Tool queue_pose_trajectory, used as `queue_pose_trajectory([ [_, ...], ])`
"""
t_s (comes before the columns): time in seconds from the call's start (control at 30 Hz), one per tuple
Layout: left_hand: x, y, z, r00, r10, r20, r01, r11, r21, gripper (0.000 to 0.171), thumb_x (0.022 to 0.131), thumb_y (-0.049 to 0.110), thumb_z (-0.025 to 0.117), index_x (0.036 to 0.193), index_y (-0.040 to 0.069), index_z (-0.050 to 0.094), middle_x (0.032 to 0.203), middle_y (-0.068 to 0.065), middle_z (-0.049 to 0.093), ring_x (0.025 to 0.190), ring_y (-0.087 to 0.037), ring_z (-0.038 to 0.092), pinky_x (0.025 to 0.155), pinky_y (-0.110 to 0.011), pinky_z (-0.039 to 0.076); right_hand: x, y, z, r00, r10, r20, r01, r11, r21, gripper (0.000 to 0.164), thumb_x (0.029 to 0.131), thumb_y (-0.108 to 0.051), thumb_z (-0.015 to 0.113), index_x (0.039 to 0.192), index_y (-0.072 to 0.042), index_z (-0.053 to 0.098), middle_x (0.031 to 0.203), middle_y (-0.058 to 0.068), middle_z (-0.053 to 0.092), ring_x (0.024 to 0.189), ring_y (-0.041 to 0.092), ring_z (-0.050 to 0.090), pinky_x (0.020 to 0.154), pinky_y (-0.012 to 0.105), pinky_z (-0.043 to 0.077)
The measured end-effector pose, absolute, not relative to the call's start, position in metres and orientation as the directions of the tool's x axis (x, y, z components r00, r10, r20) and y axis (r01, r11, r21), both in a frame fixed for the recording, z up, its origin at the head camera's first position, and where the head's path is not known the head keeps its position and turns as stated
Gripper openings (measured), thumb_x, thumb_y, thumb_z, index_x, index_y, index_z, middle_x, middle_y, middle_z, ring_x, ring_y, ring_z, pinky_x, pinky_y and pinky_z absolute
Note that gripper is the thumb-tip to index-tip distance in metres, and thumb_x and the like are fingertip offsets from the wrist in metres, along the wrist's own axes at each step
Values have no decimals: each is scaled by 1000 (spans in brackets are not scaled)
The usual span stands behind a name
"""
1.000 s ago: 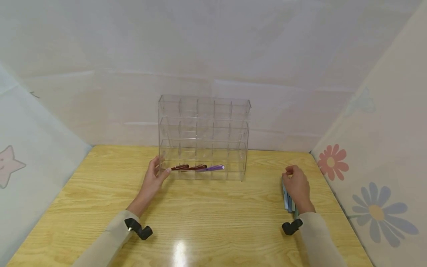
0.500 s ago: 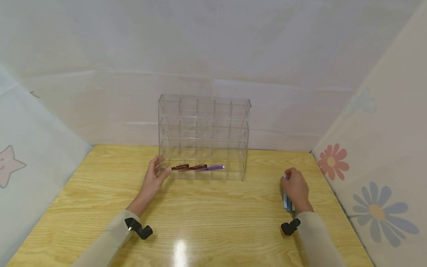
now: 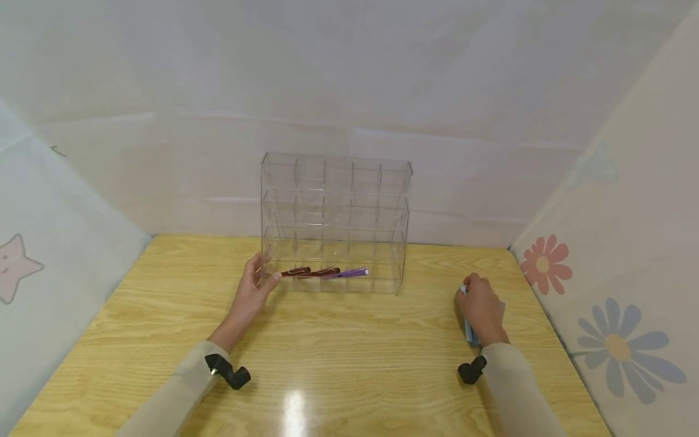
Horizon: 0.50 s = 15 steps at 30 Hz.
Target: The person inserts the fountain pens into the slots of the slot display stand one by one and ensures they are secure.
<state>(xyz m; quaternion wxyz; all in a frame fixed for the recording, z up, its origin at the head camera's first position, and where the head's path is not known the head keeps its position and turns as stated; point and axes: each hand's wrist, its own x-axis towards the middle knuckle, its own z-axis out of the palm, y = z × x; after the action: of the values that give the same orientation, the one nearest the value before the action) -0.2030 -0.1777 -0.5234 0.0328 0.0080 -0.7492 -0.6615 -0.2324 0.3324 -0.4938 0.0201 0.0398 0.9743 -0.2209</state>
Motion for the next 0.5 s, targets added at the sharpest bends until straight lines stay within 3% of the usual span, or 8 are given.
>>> queue_pose_trajectory([
  [0.2, -203, -178, -524, -998, -53, 35, 28, 117, 993, 79, 111, 26, 61, 171, 14, 12, 178, -19, 15, 166, -41, 17, 135, -58, 27, -232, 326, -495, -998, 24, -61, 45, 922, -385, 45, 105, -24, 51, 137, 8, 56, 127, 31, 66, 84, 32, 69, 63, 41, 56],
  [0.5, -204, -178, -525, -998, -58, 35, 29, 113, 993, 79, 110, 24, 62, 171, 13, 12, 177, -19, 16, 166, -41, 17, 135, -57, 27, -234, 312, -494, -999, -2, -52, 13, 957, -291, 43, 106, -21, 48, 137, 7, 56, 126, 34, 63, 63, 26, 53, 52, 37, 43],
])
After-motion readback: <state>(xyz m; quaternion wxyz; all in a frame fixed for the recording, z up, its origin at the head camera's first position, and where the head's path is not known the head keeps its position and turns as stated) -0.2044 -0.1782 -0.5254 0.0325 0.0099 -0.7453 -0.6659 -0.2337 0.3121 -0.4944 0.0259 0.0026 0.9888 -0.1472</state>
